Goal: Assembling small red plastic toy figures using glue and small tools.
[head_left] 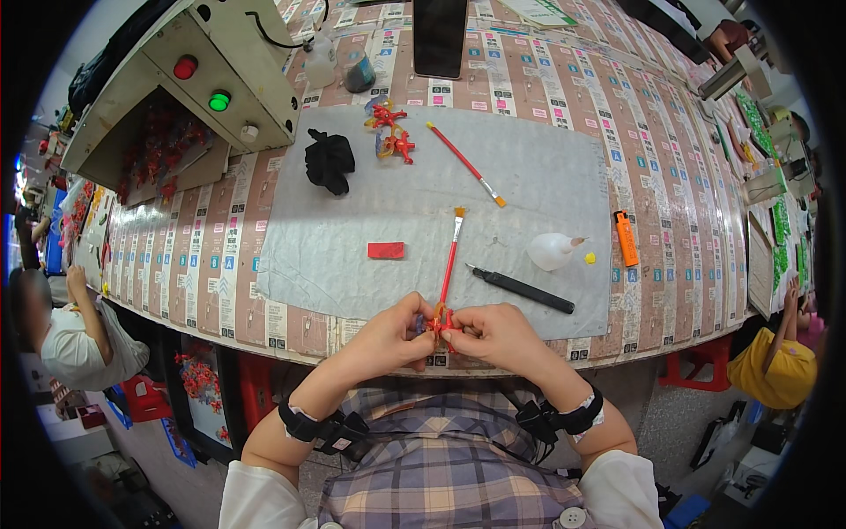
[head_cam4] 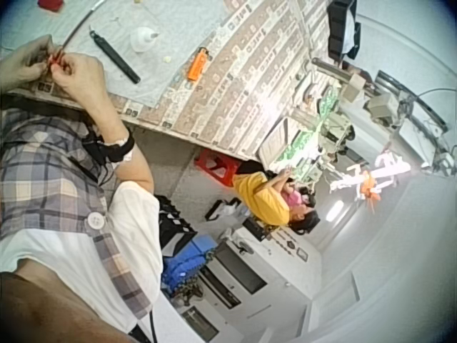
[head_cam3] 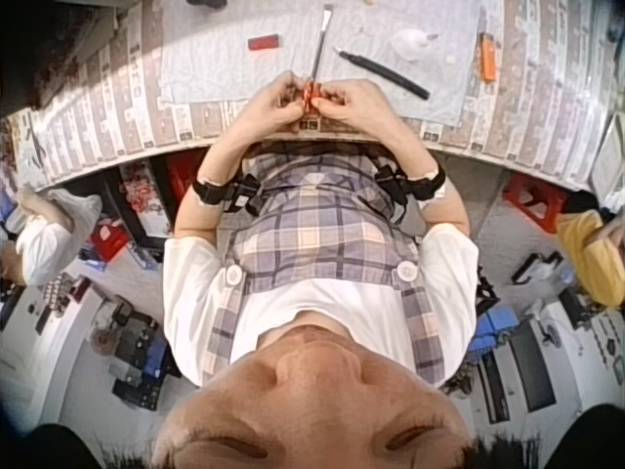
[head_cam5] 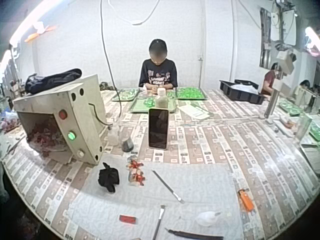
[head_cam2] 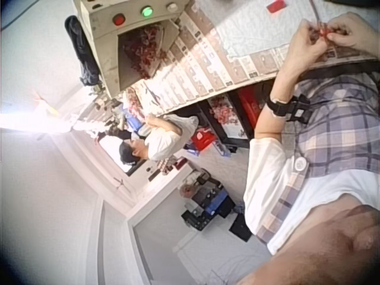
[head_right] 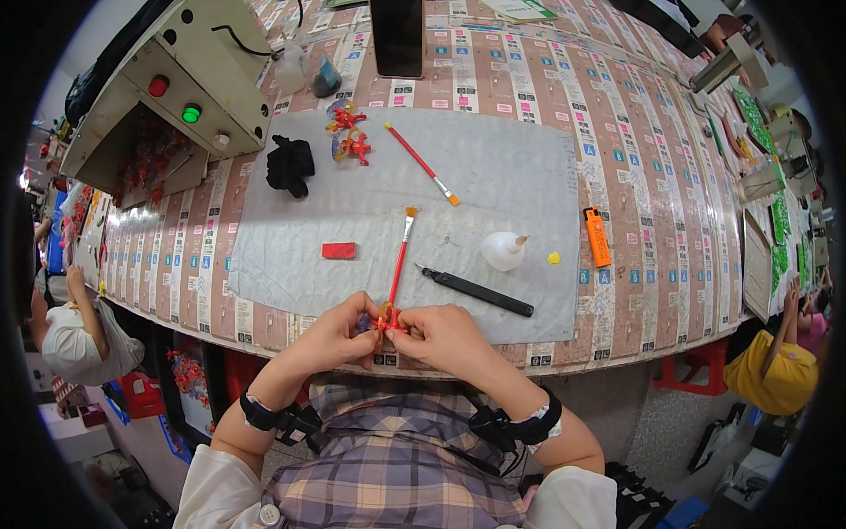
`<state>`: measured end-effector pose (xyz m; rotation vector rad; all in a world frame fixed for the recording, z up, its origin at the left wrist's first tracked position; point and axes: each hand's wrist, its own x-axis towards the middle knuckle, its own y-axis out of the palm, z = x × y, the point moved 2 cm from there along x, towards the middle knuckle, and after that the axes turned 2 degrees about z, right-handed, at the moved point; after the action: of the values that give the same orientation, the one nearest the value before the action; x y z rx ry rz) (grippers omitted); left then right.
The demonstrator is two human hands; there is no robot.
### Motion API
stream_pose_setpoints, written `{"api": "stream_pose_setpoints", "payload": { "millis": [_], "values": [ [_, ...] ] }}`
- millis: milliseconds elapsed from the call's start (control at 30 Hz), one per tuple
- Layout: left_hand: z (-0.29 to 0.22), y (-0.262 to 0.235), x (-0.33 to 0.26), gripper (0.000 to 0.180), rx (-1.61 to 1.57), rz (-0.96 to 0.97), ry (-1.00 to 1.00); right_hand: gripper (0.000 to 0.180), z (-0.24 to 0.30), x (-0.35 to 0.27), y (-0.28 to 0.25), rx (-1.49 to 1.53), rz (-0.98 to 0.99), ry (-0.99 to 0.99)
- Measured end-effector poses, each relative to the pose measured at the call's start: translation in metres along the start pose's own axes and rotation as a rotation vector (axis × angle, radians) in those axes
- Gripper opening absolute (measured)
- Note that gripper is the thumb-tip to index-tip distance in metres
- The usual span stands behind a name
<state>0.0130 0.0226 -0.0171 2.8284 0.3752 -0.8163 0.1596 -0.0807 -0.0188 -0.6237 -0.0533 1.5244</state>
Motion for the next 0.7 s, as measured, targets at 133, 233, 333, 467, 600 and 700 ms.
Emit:
{"api": "stream_pose_setpoints", "payload": {
  "millis": [133, 233, 333, 467, 600, 700],
  "values": [
    [0.0029, -0.0004, 0.0005, 0.018, -0.009, 0.004, 0.009, 0.024, 0.0015, 0.0002, -0.0002, -0.005, 0.007, -0.003],
    [0.0033, -0.0003, 0.0008, 0.018, -0.009, 0.005, 0.011, 0.025, 0.0027, -0.0004, -0.0006, 0.009, 0.007, -0.003],
    [0.0031, -0.0003, 0.0008, 0.018, -0.006, 0.004, 0.009, 0.025, 0.0026, -0.0002, -0.0007, 0.000, 0.003, -0.008],
    [0.0042, -0.0003, 0.0013, 0.018, 0.001, 0.004, 0.006, 0.025, 0.0020, -0.0003, -0.0006, 0.002, 0.001, -0.008],
    [0.0056, -0.0007, 0.0013, 0.018, 0.012, 0.001, 0.007, 0.026, -0.0010, 0.0001, 0.0009, -0.003, 0.001, -0.007],
    [0.0046, -0.0006, 0.0008, 0.018, 0.013, -0.002, 0.006, 0.026, -0.0008, 0.0002, 0.0009, -0.001, 0.004, -0.009]
  ]
}}
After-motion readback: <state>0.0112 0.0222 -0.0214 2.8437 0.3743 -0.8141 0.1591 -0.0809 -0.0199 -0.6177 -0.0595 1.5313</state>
